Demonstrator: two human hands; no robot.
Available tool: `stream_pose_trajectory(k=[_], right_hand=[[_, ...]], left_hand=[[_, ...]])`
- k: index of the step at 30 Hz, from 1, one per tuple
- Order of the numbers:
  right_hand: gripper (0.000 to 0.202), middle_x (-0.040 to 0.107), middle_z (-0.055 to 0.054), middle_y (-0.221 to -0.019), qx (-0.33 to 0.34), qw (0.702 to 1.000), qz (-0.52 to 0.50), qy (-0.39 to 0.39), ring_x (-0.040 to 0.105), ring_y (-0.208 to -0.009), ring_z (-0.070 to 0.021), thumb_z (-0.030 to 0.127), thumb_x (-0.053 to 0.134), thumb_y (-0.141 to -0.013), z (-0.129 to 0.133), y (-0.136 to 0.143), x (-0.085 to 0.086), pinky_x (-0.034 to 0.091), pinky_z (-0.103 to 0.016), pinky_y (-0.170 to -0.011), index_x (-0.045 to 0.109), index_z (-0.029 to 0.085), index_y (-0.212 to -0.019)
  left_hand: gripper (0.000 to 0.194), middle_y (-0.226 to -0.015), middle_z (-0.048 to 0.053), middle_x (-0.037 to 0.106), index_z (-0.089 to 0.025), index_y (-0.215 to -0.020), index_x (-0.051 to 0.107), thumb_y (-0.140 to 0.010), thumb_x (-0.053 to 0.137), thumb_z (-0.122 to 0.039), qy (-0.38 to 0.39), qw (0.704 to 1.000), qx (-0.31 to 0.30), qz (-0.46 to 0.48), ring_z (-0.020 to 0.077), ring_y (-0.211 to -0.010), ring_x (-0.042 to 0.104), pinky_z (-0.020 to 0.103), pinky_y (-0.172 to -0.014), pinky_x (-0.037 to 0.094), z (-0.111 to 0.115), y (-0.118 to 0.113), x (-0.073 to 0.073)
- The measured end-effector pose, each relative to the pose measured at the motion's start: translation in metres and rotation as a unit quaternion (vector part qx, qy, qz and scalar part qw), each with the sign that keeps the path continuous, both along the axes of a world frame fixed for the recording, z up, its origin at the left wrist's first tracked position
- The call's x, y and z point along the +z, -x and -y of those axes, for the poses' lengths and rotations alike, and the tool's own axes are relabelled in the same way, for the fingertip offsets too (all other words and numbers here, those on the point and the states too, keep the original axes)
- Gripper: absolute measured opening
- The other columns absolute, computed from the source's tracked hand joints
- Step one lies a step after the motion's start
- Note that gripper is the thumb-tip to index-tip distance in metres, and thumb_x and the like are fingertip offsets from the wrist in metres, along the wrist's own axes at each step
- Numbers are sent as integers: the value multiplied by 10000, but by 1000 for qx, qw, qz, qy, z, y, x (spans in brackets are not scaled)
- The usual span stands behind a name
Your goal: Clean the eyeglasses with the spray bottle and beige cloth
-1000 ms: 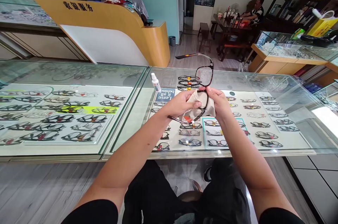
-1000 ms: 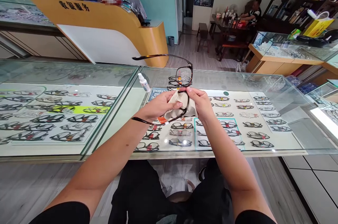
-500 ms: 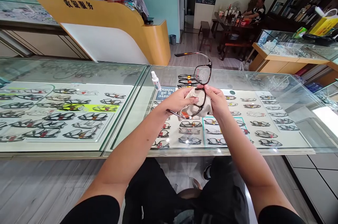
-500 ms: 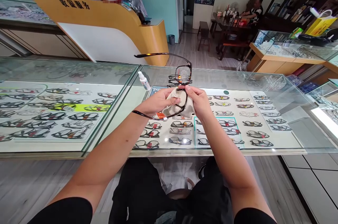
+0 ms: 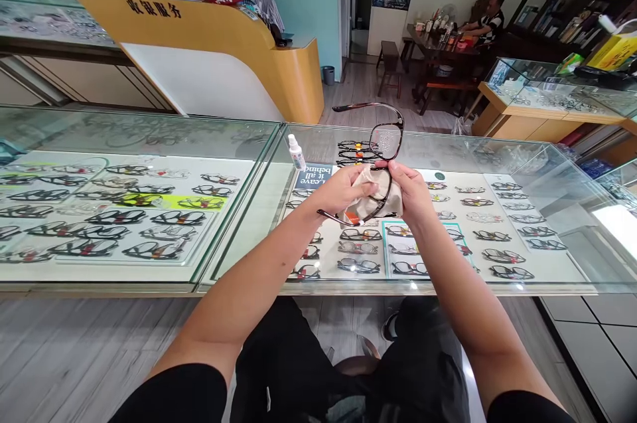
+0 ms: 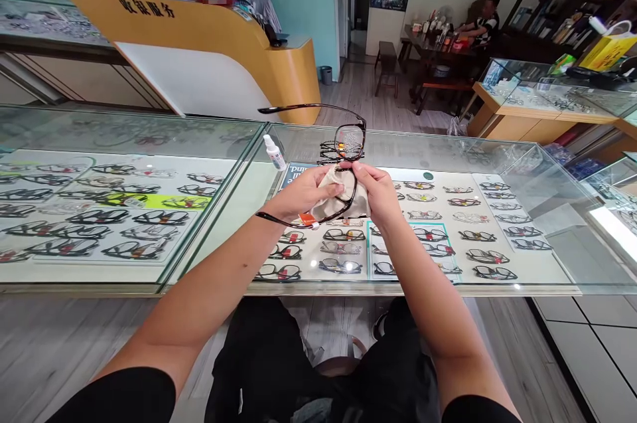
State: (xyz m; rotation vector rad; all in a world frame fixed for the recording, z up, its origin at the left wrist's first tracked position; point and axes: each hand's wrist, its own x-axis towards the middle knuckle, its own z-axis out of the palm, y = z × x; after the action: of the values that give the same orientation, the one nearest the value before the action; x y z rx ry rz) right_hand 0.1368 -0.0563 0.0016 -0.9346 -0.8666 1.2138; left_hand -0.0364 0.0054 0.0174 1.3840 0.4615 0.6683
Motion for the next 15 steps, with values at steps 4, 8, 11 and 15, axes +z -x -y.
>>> stream_pose_trajectory(k=[4, 8, 11, 15], right_hand=[[555, 841, -31, -849, -1, 1000, 5, 4, 728, -748, -202, 707, 952, -712, 0, 4, -2, 578, -319, -669, 896, 240, -1005], [488, 820, -14, -804, 21, 1000, -3, -14, 693, -703, -165, 664, 953, -746, 1, 9, -2, 581, -313, -719, 900, 235, -973], [479, 826, -25, -823, 23, 1000, -2, -12, 740, -778, -203, 669, 947, -750, 2, 10, 0, 604, -345, -767, 897, 241, -959], [530, 829, -40, -849, 20, 1000, 11, 2, 768, -865, -254, 716, 940, -721, 3, 8, 2, 614, -378, -771, 888, 248, -963]], left_hand=[[780, -935, 9, 733, -135, -1206, 756, -574, 1091, -446, 0, 1000, 25, -5, 135, -815, 642, 248, -762, 493, 5, -1, -1], [712, -846, 3, 707, -120, -1150, 757, -679, 1024, -584, 30, 998, 54, 3, 123, -729, 612, 248, -696, 459, 10, -5, -2], [669, -844, 10, 707, -124, -1108, 781, -711, 995, -618, 9, 999, 42, 0, 131, -753, 616, 252, -714, 472, 5, 1, 3], [659, -1003, 59, 774, -144, -1208, 794, -714, 1012, -522, -17, 999, -28, -37, 176, -890, 683, 265, -795, 508, -2, 15, 13]])
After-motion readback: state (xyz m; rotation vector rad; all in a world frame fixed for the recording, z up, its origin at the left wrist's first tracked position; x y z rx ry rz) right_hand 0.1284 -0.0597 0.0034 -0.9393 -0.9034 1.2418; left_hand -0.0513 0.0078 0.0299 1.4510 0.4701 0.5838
